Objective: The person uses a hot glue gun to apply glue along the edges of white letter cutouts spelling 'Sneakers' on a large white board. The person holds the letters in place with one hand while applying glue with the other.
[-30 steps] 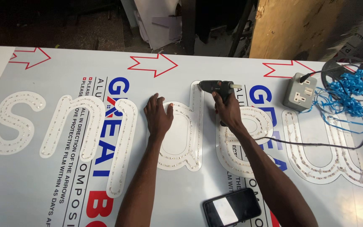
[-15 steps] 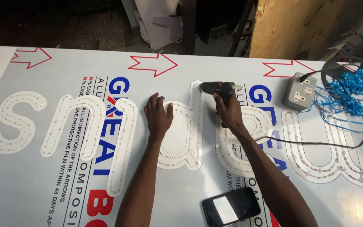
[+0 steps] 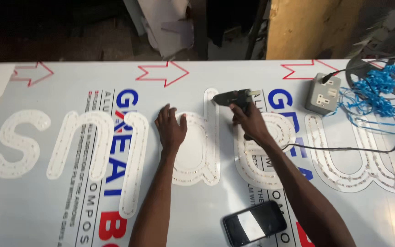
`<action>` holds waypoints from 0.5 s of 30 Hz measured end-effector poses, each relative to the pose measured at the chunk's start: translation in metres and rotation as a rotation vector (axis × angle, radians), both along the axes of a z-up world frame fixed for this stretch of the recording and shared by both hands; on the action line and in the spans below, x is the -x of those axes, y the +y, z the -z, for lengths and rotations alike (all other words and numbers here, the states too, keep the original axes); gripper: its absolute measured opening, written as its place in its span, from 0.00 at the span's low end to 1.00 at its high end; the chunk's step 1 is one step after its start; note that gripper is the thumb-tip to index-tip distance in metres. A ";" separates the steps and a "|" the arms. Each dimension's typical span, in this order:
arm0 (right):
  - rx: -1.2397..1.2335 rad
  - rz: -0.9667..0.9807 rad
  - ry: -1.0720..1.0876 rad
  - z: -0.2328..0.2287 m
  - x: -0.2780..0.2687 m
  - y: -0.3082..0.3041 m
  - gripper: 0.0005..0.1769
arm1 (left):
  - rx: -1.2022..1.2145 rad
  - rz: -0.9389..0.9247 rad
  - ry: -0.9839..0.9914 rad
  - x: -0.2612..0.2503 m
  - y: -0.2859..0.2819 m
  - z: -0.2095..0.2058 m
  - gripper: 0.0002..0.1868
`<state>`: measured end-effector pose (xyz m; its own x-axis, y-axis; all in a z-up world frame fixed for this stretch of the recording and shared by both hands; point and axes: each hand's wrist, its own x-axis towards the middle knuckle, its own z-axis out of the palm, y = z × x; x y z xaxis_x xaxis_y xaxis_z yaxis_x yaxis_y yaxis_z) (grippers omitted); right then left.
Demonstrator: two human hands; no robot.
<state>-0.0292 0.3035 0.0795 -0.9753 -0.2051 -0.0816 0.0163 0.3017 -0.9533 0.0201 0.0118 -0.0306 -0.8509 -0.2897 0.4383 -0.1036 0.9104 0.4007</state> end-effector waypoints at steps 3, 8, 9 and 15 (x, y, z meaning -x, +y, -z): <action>0.122 -0.086 0.024 -0.018 -0.019 0.020 0.28 | 0.022 -0.014 0.041 0.004 0.001 0.003 0.21; 0.028 -0.145 -0.019 -0.039 -0.048 0.030 0.28 | 0.022 -0.027 0.065 0.000 0.003 0.007 0.20; 0.019 -0.134 -0.001 -0.041 -0.050 0.031 0.29 | 0.010 -0.014 0.083 0.005 0.002 0.006 0.20; 0.101 -0.137 -0.032 -0.029 -0.084 0.040 0.29 | -0.013 -0.023 0.032 0.005 0.002 0.001 0.20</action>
<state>0.0547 0.3432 0.1080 -0.9349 -0.3446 -0.0849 0.0129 0.2060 -0.9785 0.0150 0.0141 -0.0320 -0.8295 -0.3147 0.4615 -0.1113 0.9028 0.4155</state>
